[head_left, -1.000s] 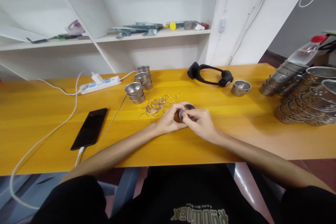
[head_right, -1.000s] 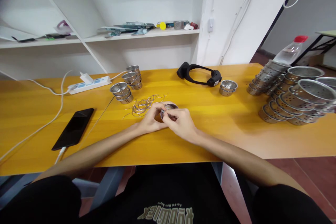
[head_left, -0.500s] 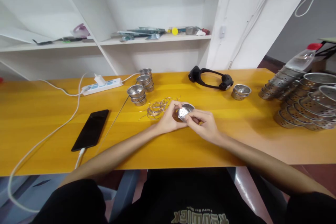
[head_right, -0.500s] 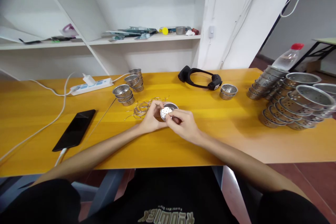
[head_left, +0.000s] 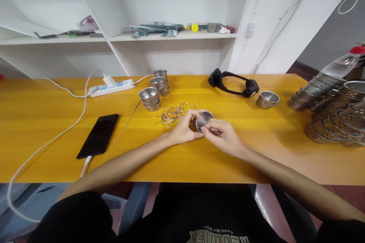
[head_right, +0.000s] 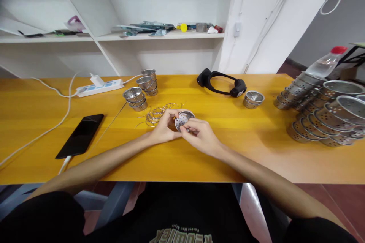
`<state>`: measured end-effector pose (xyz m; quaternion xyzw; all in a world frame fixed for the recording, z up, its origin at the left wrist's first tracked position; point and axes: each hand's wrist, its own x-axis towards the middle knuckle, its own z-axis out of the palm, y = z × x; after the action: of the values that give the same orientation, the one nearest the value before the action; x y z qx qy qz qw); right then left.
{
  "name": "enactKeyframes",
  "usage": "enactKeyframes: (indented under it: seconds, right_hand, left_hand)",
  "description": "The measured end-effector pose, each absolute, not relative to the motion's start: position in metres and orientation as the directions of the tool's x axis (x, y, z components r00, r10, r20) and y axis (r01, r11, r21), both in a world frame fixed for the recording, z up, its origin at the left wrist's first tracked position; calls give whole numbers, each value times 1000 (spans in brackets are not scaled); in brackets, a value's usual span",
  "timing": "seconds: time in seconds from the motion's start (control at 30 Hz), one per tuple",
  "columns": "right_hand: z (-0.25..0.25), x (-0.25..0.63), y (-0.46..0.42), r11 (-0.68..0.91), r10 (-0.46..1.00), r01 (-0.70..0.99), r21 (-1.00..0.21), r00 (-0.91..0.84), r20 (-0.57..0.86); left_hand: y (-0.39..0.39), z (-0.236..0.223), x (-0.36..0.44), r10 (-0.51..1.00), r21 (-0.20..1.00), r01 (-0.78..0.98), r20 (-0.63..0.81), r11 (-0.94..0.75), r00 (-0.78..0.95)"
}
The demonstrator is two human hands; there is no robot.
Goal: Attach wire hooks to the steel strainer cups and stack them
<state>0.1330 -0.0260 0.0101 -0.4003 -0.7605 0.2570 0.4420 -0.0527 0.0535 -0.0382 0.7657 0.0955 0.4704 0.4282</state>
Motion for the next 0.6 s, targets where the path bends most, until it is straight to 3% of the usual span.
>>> enactKeyframes:
  seconds: [0.23, 0.6]
  right_hand:
    - [8, 133, -25, 448, 891, 368, -814, -251, 378]
    - [9, 137, -21, 493, 868, 417, -764, -292, 401]
  left_hand:
    - [55, -35, -53, 522, 713, -199, 647, -672, 556]
    - [57, -32, -53, 522, 728, -194, 625, -657, 581]
